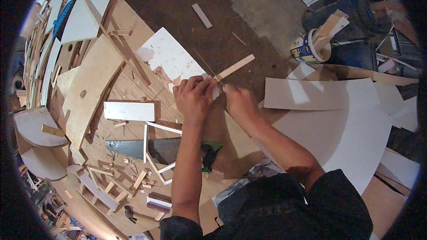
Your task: The person constructs a small wooden frame by hand, holding a thin wooden strip against the frame to mark and then cut it using a small saw.
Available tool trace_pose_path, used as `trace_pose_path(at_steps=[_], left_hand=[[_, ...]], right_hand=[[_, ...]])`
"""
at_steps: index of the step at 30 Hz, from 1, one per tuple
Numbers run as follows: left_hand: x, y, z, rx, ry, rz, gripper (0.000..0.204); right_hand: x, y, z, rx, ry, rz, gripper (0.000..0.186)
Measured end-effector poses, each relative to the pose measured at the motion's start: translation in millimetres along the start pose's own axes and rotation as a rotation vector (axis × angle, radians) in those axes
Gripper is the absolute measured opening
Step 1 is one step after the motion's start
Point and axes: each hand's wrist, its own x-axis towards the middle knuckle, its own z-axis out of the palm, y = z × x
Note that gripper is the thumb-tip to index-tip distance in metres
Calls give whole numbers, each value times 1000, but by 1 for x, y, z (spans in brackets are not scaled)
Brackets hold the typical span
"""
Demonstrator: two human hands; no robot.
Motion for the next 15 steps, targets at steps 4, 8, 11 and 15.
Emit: trace_pose_path(at_steps=[4,8,11,15], left_hand=[[0,2,2,-5,53,-16,16],[1,1,2,10,22,5,17],[3,-2,4,25,31,3,16],[0,-3,7,19,42,-5,17]], right_hand=[[-17,-20,-11,270,-54,361,13],[-8,0,0,-142,37,-67,14],[-1,-1,3,-62,128,-137,15],[-14,8,-1,126,-16,102,14]])
